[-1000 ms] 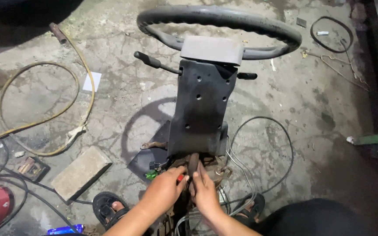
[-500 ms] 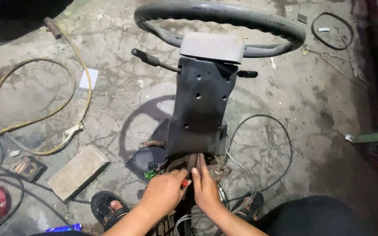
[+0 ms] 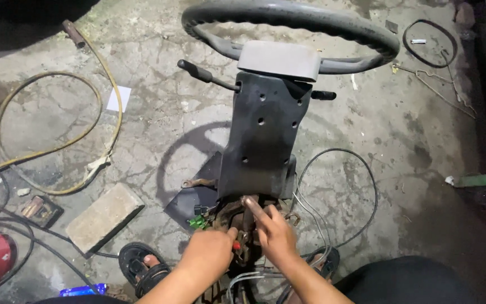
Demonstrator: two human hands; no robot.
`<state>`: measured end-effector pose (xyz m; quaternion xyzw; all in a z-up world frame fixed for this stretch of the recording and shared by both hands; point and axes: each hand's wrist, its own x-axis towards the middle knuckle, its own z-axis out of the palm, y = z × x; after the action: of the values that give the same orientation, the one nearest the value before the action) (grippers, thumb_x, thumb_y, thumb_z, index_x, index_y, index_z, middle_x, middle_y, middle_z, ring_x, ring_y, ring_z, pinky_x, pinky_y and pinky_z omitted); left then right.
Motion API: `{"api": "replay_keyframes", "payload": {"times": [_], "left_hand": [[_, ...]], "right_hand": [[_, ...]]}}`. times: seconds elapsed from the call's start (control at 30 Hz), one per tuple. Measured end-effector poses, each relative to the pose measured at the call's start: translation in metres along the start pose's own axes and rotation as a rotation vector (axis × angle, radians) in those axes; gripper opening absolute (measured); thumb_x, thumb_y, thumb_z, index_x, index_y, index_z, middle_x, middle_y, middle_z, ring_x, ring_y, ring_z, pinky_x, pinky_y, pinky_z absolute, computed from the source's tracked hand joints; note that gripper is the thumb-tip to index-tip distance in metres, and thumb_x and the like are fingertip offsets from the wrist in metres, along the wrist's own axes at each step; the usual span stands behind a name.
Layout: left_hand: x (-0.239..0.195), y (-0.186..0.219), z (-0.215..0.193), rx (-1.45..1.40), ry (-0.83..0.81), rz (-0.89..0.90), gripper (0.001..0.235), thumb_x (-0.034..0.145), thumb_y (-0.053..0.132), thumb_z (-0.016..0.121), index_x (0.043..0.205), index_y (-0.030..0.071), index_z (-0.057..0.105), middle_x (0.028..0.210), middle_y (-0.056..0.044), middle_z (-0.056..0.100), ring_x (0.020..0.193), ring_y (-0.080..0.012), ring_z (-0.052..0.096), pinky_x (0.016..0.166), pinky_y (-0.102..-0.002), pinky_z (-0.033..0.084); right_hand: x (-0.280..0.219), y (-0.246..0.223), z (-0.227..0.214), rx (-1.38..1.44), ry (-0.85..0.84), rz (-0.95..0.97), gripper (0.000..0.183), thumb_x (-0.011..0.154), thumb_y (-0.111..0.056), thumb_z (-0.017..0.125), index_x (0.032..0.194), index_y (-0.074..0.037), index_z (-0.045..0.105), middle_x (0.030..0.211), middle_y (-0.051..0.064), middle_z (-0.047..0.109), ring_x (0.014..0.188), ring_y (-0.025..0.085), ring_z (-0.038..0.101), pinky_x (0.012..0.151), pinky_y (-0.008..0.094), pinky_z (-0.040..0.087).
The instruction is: The person is working on a piece of machinery, possibly a lawnmower, using a wrench to tighten or loosen bolts. They are also using a red marker to mark a specific part of the machinery.
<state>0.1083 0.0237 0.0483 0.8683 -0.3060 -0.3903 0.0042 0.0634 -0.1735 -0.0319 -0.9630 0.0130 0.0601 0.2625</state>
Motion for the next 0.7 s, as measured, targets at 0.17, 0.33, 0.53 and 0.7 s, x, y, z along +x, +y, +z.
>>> {"api": "replay_keyframes", "payload": {"times": [0.17, 0.33, 0.53, 0.7], "left_hand": [[0.005, 0.001, 0.006, 0.038, -0.072, 0.002, 0.045, 0.098, 0.005, 0.048, 0.143, 0.013, 0.047, 0.100, -0.011, 0.072, 0.085, -0.0320, 0.071, 0.072, -0.043, 0.054], [-0.003, 0.007, -0.003, 0.068, -0.089, 0.016, 0.048, 0.100, 0.006, 0.046, 0.148, 0.012, 0.043, 0.109, -0.012, 0.070, 0.092, -0.0326, 0.070, 0.075, -0.042, 0.051], [-0.008, 0.011, -0.008, 0.128, -0.182, 0.023, 0.053, 0.103, 0.005, 0.047, 0.154, 0.009, 0.036, 0.110, -0.009, 0.070, 0.094, -0.0293, 0.069, 0.078, -0.041, 0.052], [-0.006, 0.016, 0.007, 0.110, -0.157, 0.053, 0.052, 0.105, 0.010, 0.042, 0.157, 0.010, 0.035, 0.115, -0.014, 0.069, 0.099, -0.0343, 0.068, 0.092, -0.052, 0.050]], "right_hand": [[-0.001, 0.023, 0.012, -0.023, 0.005, -0.044, 0.061, 0.105, -0.025, 0.052, 0.153, -0.059, 0.035, 0.090, 0.002, 0.046, 0.064, 0.019, 0.044, 0.050, 0.035, 0.038], [0.016, 0.012, -0.008, 0.126, 0.155, -0.192, 0.053, 0.103, -0.016, 0.053, 0.149, -0.042, 0.052, 0.088, 0.005, 0.043, 0.067, 0.027, 0.047, 0.054, 0.041, 0.042], [0.004, 0.034, 0.007, 0.105, 0.135, -0.232, 0.066, 0.095, -0.006, 0.057, 0.154, -0.035, 0.049, 0.086, 0.005, 0.044, 0.075, 0.027, 0.048, 0.065, 0.039, 0.042], [0.006, 0.019, -0.002, 0.104, 0.081, -0.132, 0.080, 0.089, 0.002, 0.048, 0.153, -0.046, 0.046, 0.095, 0.001, 0.052, 0.064, 0.022, 0.049, 0.051, 0.037, 0.041]]}}
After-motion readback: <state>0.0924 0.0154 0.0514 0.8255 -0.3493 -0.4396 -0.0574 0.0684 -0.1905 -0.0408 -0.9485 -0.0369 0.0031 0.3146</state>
